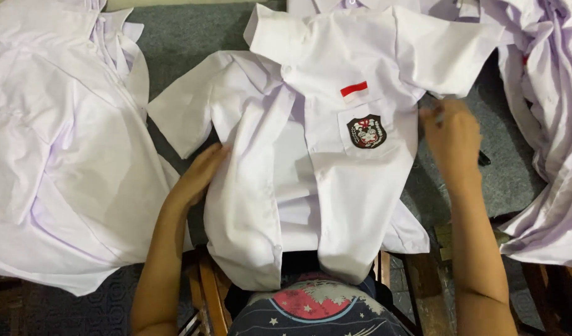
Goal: Trimming loose threads from white school shirts and folding them neatly on a work surface.
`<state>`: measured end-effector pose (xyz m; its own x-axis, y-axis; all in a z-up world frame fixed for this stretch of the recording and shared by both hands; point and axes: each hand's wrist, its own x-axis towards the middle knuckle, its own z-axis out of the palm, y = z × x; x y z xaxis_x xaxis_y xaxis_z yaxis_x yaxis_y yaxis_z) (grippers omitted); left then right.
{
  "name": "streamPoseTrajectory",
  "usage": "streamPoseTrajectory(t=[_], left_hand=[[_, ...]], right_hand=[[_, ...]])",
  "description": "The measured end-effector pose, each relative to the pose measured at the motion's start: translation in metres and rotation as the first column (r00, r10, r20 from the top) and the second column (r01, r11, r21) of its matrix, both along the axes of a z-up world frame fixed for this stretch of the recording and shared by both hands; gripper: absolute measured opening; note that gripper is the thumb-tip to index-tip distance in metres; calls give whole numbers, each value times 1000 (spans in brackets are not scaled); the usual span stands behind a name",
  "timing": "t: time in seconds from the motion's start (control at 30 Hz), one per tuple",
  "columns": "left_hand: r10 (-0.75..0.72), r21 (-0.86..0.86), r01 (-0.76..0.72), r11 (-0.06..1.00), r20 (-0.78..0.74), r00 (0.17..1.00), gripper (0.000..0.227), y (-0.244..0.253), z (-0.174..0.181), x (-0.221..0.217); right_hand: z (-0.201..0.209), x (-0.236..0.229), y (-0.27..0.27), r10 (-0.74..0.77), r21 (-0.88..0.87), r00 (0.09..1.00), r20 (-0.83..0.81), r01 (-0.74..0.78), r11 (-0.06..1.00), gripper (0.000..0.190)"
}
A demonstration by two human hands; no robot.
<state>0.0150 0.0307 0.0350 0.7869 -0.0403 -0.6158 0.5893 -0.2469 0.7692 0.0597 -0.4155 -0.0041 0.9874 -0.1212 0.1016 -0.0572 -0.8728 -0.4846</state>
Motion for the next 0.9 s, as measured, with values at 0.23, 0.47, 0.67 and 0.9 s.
streamPoseTrajectory(t=[0.23, 0.47, 0.67, 0.9], left_hand=[[365, -345, -471, 812, -329, 871, 36, 28, -88, -25], [269, -387, -346, 855, -240, 933, 45, 16, -78, -74], [148, -418, -204, 885, -163, 975, 58, 21, -77, -125], [-5, -384, -60, 922, -166, 986, 74, 19, -57, -128]], right_hand=[[66, 24, 99, 551, 112, 772, 316, -607, 786, 17], [9, 159, 173, 675, -266, 640, 367, -622, 736, 42], [-2, 196, 196, 693, -462, 721, -2, -615, 639, 104], [0, 223, 166, 653, -12, 635, 412, -713, 701, 28]])
